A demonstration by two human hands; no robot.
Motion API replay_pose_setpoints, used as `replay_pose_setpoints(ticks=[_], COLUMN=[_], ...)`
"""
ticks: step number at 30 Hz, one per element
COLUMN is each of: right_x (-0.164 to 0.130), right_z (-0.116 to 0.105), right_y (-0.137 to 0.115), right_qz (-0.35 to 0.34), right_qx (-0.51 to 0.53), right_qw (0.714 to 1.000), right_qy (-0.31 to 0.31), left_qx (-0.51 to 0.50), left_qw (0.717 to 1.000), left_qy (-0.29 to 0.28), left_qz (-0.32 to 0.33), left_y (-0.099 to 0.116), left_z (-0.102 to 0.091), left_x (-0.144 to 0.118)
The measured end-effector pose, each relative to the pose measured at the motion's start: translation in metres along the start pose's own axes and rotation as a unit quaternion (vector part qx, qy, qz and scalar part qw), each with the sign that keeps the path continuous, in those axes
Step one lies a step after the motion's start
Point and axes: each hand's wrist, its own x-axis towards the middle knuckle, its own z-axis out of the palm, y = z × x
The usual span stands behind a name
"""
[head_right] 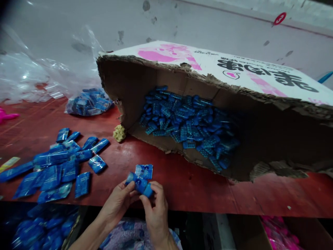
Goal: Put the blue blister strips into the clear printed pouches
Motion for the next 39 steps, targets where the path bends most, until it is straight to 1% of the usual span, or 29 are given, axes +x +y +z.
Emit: replay_pose_setpoints(ticks=[2, 4, 6, 8, 12, 15, 17, 19, 23, 25, 27, 28, 29, 30, 31, 32, 33, 34, 35, 36, 37, 39], right_x=[0.003, 0.009, 0.016, 0.022, 0.029, 0.032, 0.032, 0.030, 0.023, 0.021, 0.025, 0.028, 0.033, 0.039, 0.045, 0.051, 0.056, 0.061, 0.065, 0.067, 0.069, 0.071], right_z=[-0.004, -0.010, -0.015, -0.019, -0.021, -0.020, -0.019, -0.018, -0.014, -0.013, -0.014, -0.015, -0.015, -0.016, -0.016, -0.015, -0.013, -0.011, -0.008, -0.005, -0.002, 0.004], right_y=[-0.007, -0.013, -0.014, -0.011, -0.009, -0.016, -0.020, -0.022, -0.014, -0.010, -0.009, -0.010, -0.011, -0.012, -0.013, -0.013, -0.013, -0.012, -0.011, -0.009, -0.006, -0.001], right_qz=[-0.023, -0.007, 0.020, 0.036, 0.045, 0.047, 0.046, 0.041, 0.021, 0.007, -0.015, -0.034, -0.059, -0.088, -0.117, -0.143, -0.161, -0.172, -0.175, -0.176, -0.177, -0.181], right_qx=[-0.017, -0.015, 0.012, 0.066, 0.165, 0.214, 0.231, 0.222, 0.156, 0.117, 0.055, 0.008, -0.050, -0.113, -0.179, -0.242, -0.301, -0.355, -0.404, -0.444, -0.473, -0.504], right_qw=[0.998, 0.995, 0.992, 0.987, 0.966, 0.947, 0.939, 0.944, 0.969, 0.976, 0.979, 0.979, 0.977, 0.971, 0.960, 0.945, 0.928, 0.908, 0.887, 0.869, 0.854, 0.837], right_qy=[-0.056, -0.101, -0.122, -0.139, -0.196, -0.236, -0.249, -0.240, -0.192, -0.185, -0.196, -0.199, -0.198, -0.191, -0.179, -0.165, -0.152, -0.143, -0.136, -0.130, -0.124, -0.110], left_qx=[-0.001, 0.002, 0.010, 0.017, 0.011, -0.010, -0.018, -0.023, -0.046, -0.045, -0.049, -0.064, -0.088, -0.120, -0.157, -0.190, -0.217, -0.231, -0.227, -0.216, -0.193, -0.110], left_qw=[1.000, 0.998, 0.996, 0.991, 0.978, 0.967, 0.967, 0.973, 0.991, 0.994, 0.996, 0.997, 0.996, 0.991, 0.980, 0.968, 0.955, 0.947, 0.943, 0.943, 0.949, 0.967], left_qy=[0.006, -0.006, -0.041, -0.084, -0.162, -0.215, -0.222, -0.200, -0.107, -0.080, -0.061, -0.035, 0.004, 0.054, 0.110, 0.147, 0.176, 0.190, 0.190, 0.202, 0.212, 0.221], left_qz=[-0.022, -0.055, -0.083, -0.102, -0.132, -0.134, -0.126, -0.115, -0.072, -0.058, -0.047, -0.033, -0.013, 0.015, 0.044, 0.068, 0.099, 0.120, 0.156, 0.150, 0.131, 0.068], left_y=[0.003, 0.009, 0.015, 0.019, 0.020, 0.017, 0.015, 0.011, -0.002, -0.006, -0.002, 0.003, 0.012, 0.023, 0.035, 0.047, 0.059, 0.068, 0.074, 0.076, 0.073, 0.060], left_z=[-0.002, -0.005, -0.007, -0.007, -0.008, -0.010, -0.010, -0.008, 0.000, 0.004, 0.004, 0.001, -0.004, -0.010, -0.019, -0.028, -0.038, -0.048, -0.055, -0.061, -0.064, -0.062], left_x=[0.000, -0.001, -0.002, -0.003, -0.002, 0.000, 0.000, 0.000, -0.004, -0.006, -0.007, -0.007, -0.007, -0.007, -0.006, -0.006, -0.005, -0.006, -0.007, -0.009, -0.011, -0.015])
